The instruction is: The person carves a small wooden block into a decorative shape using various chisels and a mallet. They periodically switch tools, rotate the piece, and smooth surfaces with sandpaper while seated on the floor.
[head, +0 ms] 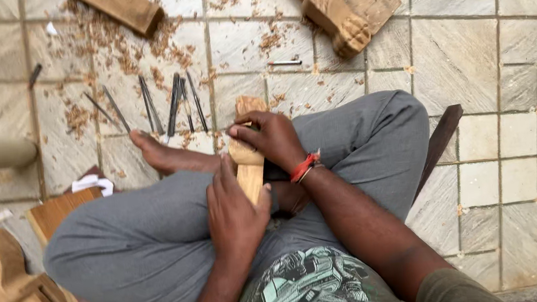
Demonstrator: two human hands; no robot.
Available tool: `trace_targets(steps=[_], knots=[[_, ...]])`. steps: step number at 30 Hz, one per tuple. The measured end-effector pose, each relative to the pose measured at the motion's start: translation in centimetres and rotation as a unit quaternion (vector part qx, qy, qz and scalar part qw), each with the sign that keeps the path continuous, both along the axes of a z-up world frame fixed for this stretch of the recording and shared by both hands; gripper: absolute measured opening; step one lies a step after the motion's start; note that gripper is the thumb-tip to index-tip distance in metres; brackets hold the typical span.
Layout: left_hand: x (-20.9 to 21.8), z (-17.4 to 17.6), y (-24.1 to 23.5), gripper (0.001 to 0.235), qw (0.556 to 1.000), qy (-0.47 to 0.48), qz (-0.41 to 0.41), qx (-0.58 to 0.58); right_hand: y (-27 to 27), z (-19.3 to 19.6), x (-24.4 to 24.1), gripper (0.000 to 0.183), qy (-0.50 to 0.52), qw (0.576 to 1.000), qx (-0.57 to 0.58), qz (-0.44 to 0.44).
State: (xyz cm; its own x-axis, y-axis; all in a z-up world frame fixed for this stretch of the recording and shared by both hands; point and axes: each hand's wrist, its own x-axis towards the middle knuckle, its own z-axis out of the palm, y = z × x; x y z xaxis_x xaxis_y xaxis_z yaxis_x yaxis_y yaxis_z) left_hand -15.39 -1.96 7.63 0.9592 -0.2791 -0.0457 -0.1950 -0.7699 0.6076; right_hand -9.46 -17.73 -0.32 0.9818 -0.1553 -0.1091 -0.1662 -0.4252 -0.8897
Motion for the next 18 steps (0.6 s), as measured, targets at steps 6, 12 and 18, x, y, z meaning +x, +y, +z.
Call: trace_targets(steps=[6,12,18], knots=[[2.6,-2.4,-1.0,0.115,0.984,0.177,-0.004,0.019,-1.3,3.7,-0.5,0.025,0.101,0.983,0.106,-0.110],[1.8,-5.2,-1.2,0.114,0.976,0.215,0.004,0.031,0.7,5.1,-3.5,0.030,-0.016,0.991,-0.129,-0.031],[1.6,-6.9,-1.5,0.127,0.946,0.272,0.027,-0.174,0.8,4.9,-4.2,0.021,0.002,0.995,-0.087,-0.044]])
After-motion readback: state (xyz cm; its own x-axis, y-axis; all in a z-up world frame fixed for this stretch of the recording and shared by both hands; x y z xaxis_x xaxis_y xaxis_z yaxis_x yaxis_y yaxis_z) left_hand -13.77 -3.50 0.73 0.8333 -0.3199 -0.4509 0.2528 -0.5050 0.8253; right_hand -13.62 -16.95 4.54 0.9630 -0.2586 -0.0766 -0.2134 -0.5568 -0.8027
